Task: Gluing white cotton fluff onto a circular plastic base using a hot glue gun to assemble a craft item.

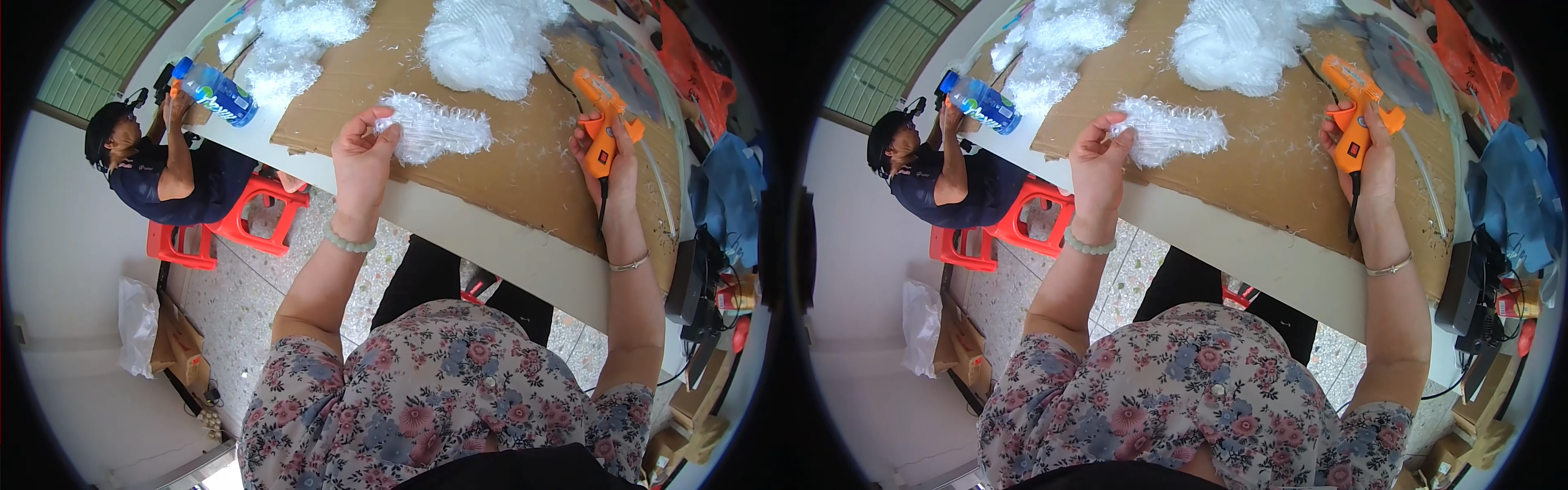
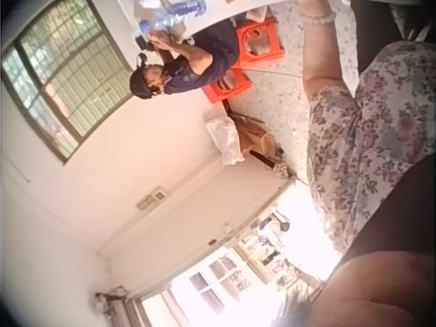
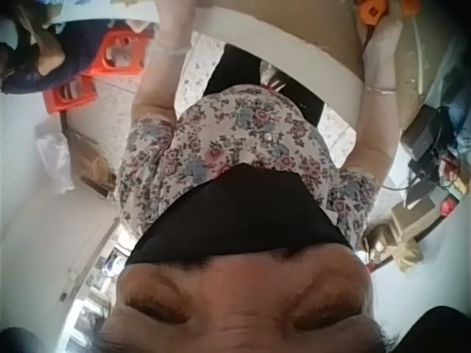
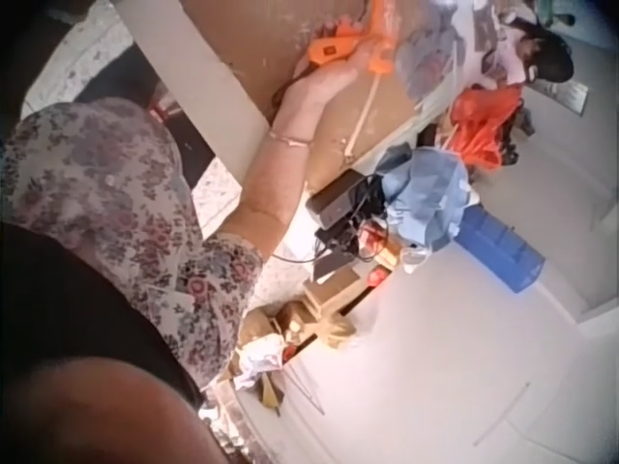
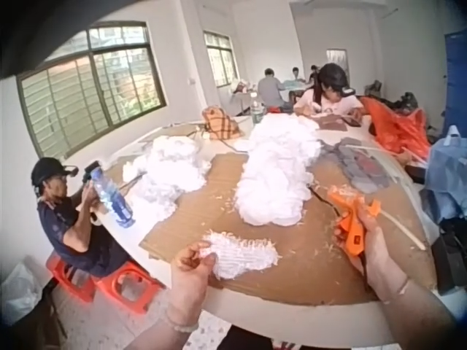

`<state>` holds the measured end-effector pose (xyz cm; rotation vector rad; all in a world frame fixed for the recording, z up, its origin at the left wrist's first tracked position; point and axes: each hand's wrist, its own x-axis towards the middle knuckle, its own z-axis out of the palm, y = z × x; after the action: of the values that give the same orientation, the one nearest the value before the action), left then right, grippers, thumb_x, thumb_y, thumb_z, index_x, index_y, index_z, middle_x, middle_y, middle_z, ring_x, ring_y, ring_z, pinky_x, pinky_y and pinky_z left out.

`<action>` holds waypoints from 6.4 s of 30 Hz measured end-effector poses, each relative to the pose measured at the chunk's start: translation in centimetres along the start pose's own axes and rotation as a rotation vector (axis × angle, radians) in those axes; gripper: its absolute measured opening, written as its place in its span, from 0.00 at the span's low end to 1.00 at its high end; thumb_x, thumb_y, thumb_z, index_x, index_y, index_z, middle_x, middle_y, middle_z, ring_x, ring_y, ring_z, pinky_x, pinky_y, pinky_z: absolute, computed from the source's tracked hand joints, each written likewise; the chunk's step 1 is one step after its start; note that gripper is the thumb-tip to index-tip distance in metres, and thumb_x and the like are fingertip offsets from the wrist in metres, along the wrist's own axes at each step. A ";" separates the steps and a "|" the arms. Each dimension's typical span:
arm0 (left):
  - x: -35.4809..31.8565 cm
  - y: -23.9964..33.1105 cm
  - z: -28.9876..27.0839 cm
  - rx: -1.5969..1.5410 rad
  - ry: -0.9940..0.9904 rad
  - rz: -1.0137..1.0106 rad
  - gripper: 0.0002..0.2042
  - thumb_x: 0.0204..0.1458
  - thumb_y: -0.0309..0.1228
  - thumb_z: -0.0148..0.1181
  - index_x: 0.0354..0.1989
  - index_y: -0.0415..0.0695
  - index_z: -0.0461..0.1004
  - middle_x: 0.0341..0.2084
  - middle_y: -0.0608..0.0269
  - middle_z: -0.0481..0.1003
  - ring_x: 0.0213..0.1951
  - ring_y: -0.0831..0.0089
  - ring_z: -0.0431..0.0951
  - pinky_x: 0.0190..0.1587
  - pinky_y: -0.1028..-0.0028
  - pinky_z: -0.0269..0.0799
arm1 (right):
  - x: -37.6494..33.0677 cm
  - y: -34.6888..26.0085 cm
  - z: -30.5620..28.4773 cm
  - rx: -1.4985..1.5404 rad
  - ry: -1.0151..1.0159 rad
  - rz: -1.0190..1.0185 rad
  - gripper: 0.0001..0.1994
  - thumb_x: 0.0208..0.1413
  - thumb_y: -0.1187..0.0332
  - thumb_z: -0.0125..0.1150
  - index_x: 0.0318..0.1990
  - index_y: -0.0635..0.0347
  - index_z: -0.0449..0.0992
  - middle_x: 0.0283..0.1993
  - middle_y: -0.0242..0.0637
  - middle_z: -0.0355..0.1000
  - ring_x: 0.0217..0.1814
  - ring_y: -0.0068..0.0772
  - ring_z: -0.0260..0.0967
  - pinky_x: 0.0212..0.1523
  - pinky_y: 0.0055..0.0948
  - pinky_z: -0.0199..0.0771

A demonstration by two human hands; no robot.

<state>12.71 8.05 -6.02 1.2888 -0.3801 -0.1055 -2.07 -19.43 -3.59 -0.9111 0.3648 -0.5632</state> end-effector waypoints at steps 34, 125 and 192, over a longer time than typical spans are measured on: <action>0.3 0.7 -0.6 -0.170 0.178 -0.231 0.12 0.52 0.21 0.51 0.45 0.33 0.71 0.31 0.61 0.74 0.26 0.80 0.72 0.25 0.80 0.71 | -1.0 -0.7 -0.2 -0.150 -0.106 -0.036 0.15 0.61 0.58 0.45 0.43 0.62 0.68 0.39 0.39 0.70 0.35 0.26 0.67 0.43 0.28 0.66; -5.5 1.0 8.0 -0.066 -0.387 -0.066 0.04 0.48 0.17 0.61 0.32 0.37 0.74 0.35 0.66 0.73 0.30 0.84 0.71 0.32 0.83 0.69 | -2.9 0.8 3.3 -0.301 0.076 -0.040 0.12 0.48 0.74 0.61 0.41 0.57 0.69 0.32 0.27 0.68 0.31 0.15 0.64 0.28 0.19 0.62; 23.4 6.0 -16.3 1.081 0.589 0.380 0.10 0.46 0.32 0.57 0.37 0.46 0.79 0.28 0.55 0.78 0.32 0.62 0.78 0.38 0.69 0.72 | -2.1 1.0 2.5 -0.476 0.110 -0.129 0.10 0.57 0.72 0.53 0.46 0.61 0.68 0.43 0.35 0.70 0.43 0.26 0.70 0.39 0.29 0.78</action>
<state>39.19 18.00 1.01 2.1775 -0.1441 0.8989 -2.14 -16.08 -2.89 -1.3719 0.5556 -0.6596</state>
